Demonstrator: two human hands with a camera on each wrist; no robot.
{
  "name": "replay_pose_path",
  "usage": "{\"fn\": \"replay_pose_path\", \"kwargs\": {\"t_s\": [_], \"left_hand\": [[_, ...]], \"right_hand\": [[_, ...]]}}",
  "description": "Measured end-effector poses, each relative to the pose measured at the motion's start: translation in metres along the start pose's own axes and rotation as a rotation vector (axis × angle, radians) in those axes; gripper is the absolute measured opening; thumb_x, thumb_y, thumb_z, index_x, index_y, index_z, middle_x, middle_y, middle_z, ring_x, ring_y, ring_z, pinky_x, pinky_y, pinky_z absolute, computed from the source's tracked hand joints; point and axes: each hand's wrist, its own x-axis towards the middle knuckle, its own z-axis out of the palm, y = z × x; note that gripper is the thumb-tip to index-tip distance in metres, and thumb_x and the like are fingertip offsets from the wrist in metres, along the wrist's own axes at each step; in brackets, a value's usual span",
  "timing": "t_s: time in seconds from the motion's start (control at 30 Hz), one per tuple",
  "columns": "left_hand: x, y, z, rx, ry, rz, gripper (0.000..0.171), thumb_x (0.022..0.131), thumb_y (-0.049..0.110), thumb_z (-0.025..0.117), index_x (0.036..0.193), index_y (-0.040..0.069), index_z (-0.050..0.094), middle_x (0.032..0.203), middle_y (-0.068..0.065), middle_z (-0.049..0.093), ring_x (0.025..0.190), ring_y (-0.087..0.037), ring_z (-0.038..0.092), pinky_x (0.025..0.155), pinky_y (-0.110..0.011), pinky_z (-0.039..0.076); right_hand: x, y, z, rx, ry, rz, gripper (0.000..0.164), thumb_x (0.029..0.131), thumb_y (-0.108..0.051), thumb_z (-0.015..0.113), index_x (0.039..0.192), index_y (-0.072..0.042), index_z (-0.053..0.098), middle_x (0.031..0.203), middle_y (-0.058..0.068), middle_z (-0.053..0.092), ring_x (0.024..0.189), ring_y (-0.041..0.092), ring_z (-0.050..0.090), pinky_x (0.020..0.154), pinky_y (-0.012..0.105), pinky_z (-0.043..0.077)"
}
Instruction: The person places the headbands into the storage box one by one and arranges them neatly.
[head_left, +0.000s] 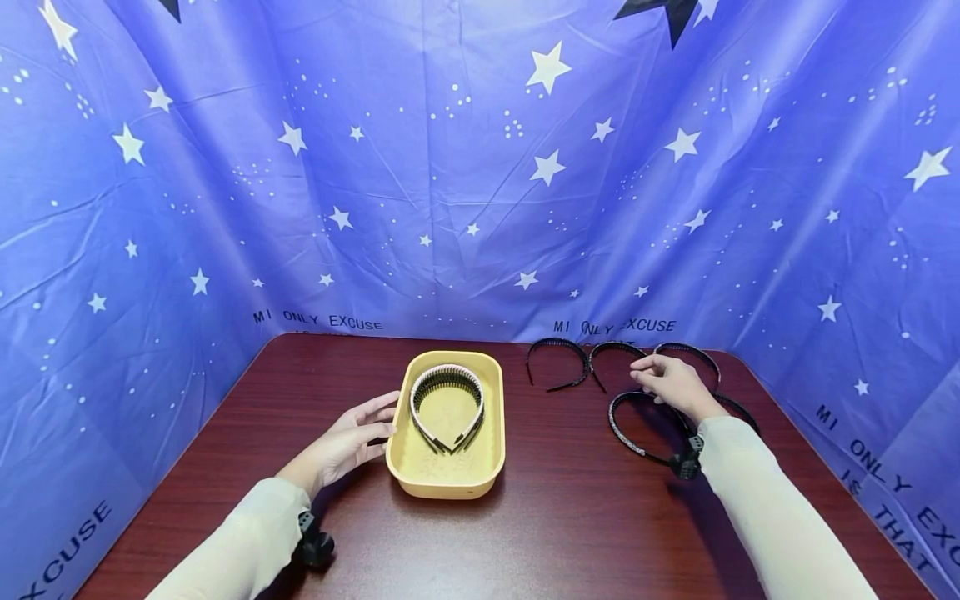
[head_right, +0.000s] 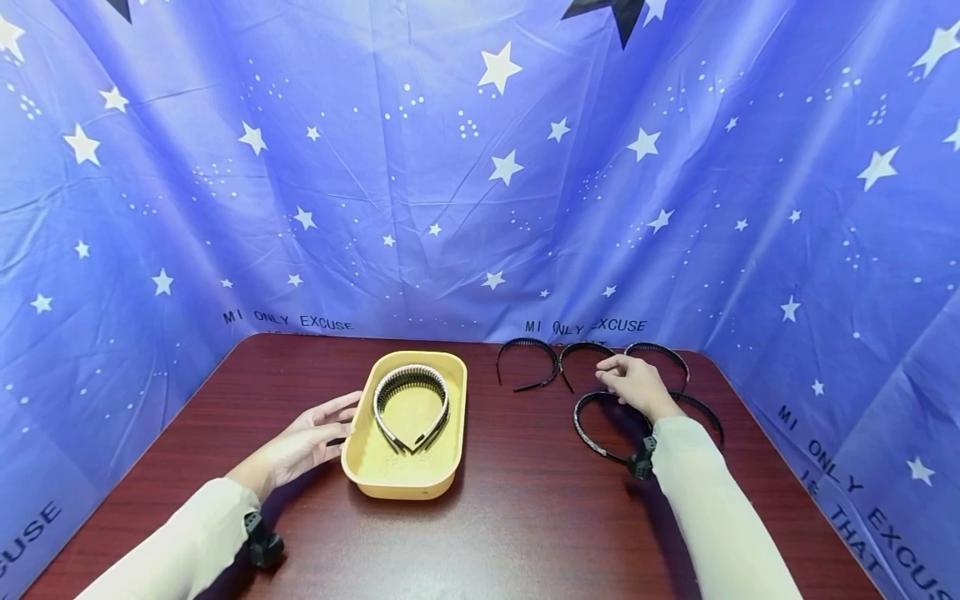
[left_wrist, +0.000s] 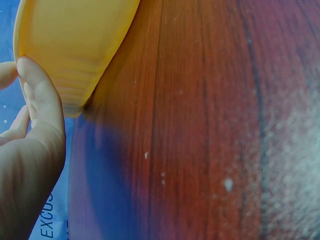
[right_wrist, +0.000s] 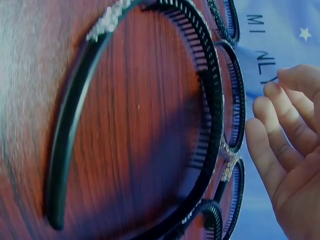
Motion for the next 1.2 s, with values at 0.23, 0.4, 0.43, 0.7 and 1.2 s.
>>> {"fn": "replay_pose_path", "kwargs": {"t_s": [0.23,0.4,0.43,0.7,1.2], "left_hand": [[0.0,0.0,0.0,0.0,0.007,-0.003,0.072,0.095,-0.005,0.057,0.157,0.0,0.022,0.139,-0.019,0.047,0.113,-0.023,0.059,0.095,-0.041,0.052],[0.001,0.0,0.0,-0.001,0.013,-0.005,0.072,0.094,-0.005,0.057,0.157,0.0,0.023,0.139,-0.019,0.047,0.114,-0.023,0.059,0.095,-0.041,0.052],[0.001,0.0,0.0,-0.001,0.013,-0.004,0.072,0.094,-0.005,0.058,0.157,0.0,0.023,0.14,-0.02,0.047,0.114,-0.023,0.059,0.095,-0.041,0.052],[0.0,0.0,0.001,-0.002,0.008,-0.01,0.07,0.096,-0.006,0.055,0.158,0.001,0.023,0.146,-0.026,0.04,0.116,-0.026,0.058,0.095,-0.042,0.052],[0.001,0.001,0.002,-0.01,0.011,-0.02,0.071,0.095,-0.005,0.056,0.158,0.002,0.023,0.151,-0.029,0.034,0.117,-0.026,0.058,0.095,-0.042,0.052]], "right_hand": [[-0.004,0.006,-0.006,-0.012,-0.003,0.004,0.039,0.1,-0.027,0.063,0.125,0.003,0.062,0.107,0.022,0.07,0.085,0.027,0.066,0.062,0.032,0.056],[-0.006,0.009,-0.008,-0.02,-0.002,0.001,0.038,0.1,-0.027,0.063,0.124,0.003,0.063,0.1,0.018,0.071,0.085,0.03,0.065,0.062,0.033,0.056],[-0.006,0.01,-0.009,-0.021,0.0,0.005,0.038,0.1,-0.027,0.063,0.123,0.003,0.063,0.098,0.017,0.07,0.084,0.03,0.065,0.062,0.033,0.056],[-0.01,0.025,-0.008,-0.067,0.019,0.024,0.034,0.097,-0.023,0.067,0.119,0.003,0.067,0.098,0.013,0.073,0.069,0.023,0.064,0.059,0.029,0.054],[-0.014,0.031,-0.001,-0.031,-0.029,0.074,0.029,0.093,-0.017,0.071,0.113,0.003,0.068,0.095,0.012,0.072,0.076,0.02,0.063,0.061,0.033,0.056]]}}
